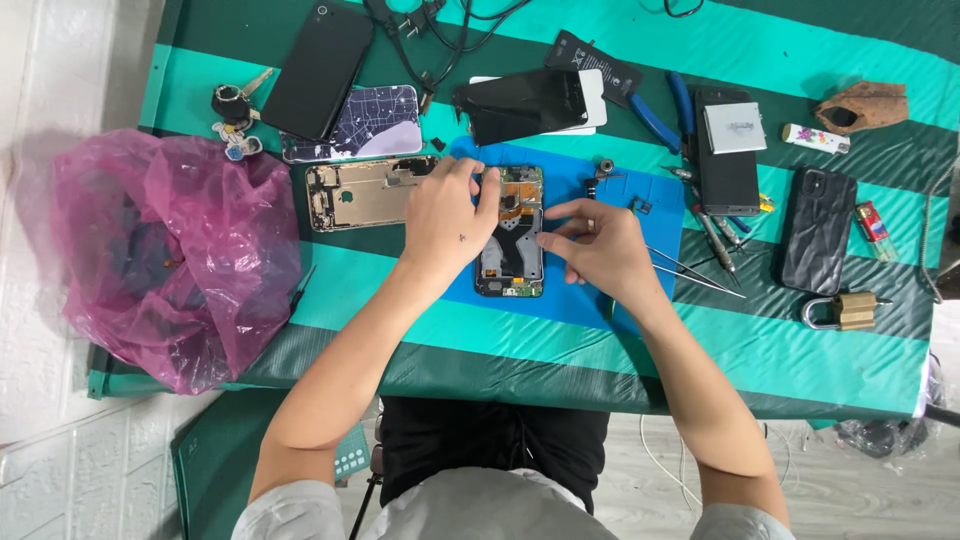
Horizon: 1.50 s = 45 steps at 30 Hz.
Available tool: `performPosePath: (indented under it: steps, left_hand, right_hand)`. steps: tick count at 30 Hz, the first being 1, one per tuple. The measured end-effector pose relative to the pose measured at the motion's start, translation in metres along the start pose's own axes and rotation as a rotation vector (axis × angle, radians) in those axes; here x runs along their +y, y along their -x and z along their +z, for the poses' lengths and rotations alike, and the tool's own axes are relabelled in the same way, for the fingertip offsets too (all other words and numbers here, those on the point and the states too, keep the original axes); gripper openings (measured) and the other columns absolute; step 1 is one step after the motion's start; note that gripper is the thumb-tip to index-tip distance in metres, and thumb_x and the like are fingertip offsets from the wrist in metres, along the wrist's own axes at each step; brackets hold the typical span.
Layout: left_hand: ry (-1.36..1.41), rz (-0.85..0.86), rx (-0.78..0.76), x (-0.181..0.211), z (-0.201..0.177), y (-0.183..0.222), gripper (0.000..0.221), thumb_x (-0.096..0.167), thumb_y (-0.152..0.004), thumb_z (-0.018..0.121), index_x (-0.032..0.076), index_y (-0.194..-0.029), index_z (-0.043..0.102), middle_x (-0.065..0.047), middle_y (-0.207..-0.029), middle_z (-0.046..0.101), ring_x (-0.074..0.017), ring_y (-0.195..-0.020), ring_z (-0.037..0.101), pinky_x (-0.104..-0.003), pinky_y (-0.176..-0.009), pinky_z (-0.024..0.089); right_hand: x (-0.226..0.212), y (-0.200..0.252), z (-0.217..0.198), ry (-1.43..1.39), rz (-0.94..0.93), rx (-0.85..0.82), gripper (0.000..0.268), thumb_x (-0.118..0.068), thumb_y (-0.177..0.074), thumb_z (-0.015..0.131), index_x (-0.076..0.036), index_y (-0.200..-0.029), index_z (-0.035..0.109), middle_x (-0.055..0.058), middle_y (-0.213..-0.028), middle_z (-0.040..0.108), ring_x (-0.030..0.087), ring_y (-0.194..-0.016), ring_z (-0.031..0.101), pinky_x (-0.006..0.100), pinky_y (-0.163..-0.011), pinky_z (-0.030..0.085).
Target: Disassembling and inspecting a mobile phone's internal components on a repair bench
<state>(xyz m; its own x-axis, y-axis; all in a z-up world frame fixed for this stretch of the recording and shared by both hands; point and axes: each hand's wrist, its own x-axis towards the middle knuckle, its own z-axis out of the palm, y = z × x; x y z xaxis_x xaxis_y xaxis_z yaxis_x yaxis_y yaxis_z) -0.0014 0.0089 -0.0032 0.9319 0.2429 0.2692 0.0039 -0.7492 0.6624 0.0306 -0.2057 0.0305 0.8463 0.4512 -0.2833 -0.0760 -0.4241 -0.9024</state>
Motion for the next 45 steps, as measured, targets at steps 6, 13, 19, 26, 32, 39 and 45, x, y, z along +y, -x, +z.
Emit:
performPosePath:
  steps: [6,13,19,26,32,39,45]
  left_hand:
    - [-0.066,-0.055,-0.05,0.01,-0.008,0.01,0.047,0.043,-0.105,0.047,0.006,-0.092,0.074,-0.008,-0.065,0.068,-0.0338,-0.061,0.073,-0.045,-0.055,0.059]
    - [0.102,-0.129,-0.072,0.014,-0.02,-0.002,0.04,0.035,-0.101,0.059,-0.001,-0.113,0.072,-0.018,-0.077,0.075,-0.04,-0.074,0.075,-0.052,-0.065,0.06]
    - [0.167,-0.174,-0.082,0.007,-0.019,-0.007,0.039,0.035,-0.1,0.061,-0.001,-0.111,0.072,-0.014,-0.075,0.076,-0.0335,-0.07,0.077,-0.045,-0.067,0.062]
    - [0.166,-0.228,-0.144,0.004,-0.019,-0.008,0.04,0.038,-0.099,0.061,0.002,-0.114,0.072,-0.012,-0.077,0.077,-0.0315,-0.075,0.077,-0.046,-0.071,0.063]
    - [0.154,-0.236,-0.172,0.001,-0.015,-0.009,0.042,0.041,-0.1,0.06,0.003,-0.112,0.073,-0.011,-0.078,0.078,-0.0292,-0.074,0.077,-0.044,-0.071,0.063]
    - [0.232,-0.228,-0.017,0.008,-0.016,-0.009,0.025,0.033,-0.098,0.064,0.011,-0.106,0.075,-0.012,-0.085,0.077,-0.0279,-0.071,0.076,-0.039,-0.06,0.062]
    - [0.879,-0.401,-0.282,0.026,-0.006,-0.007,0.055,0.052,-0.108,0.039,0.005,-0.122,0.066,-0.025,-0.11,0.068,-0.0339,-0.096,0.068,-0.042,-0.08,0.062]
  right_hand:
    - [-0.012,0.002,0.001,0.002,0.037,0.001,0.043,-0.01,-0.096,0.078,0.014,-0.128,0.063,0.028,-0.09,0.076,0.025,-0.059,0.076,0.028,-0.042,0.059]
    - [-0.005,-0.002,0.001,-0.171,0.084,0.013,0.044,-0.005,-0.096,0.074,0.013,-0.133,0.059,0.028,-0.085,0.076,0.028,-0.056,0.075,0.029,-0.037,0.059]
    - [-0.005,-0.004,-0.001,-0.174,0.073,-0.017,0.041,-0.005,-0.099,0.068,0.017,-0.132,0.059,0.031,-0.089,0.075,0.03,-0.065,0.078,0.03,-0.042,0.062]
    - [0.011,-0.01,0.002,-0.245,0.1,-0.013,0.037,0.0,-0.095,0.071,0.016,-0.127,0.064,0.032,-0.097,0.075,0.034,-0.077,0.078,0.038,-0.056,0.068]
    - [0.018,-0.014,0.013,-0.32,0.081,-0.031,0.035,0.004,-0.089,0.076,0.015,-0.121,0.067,0.032,-0.101,0.07,0.036,-0.08,0.077,0.048,-0.064,0.07]
    - [0.024,-0.018,0.004,-0.37,-0.096,0.022,0.028,0.007,-0.092,0.07,0.015,-0.118,0.066,0.027,-0.092,0.072,0.031,-0.069,0.076,0.041,-0.056,0.069]
    - [0.02,-0.019,-0.006,-0.59,-0.255,0.101,0.025,0.01,-0.098,0.062,0.011,-0.122,0.062,0.017,-0.09,0.073,0.024,-0.075,0.076,0.034,-0.059,0.068]
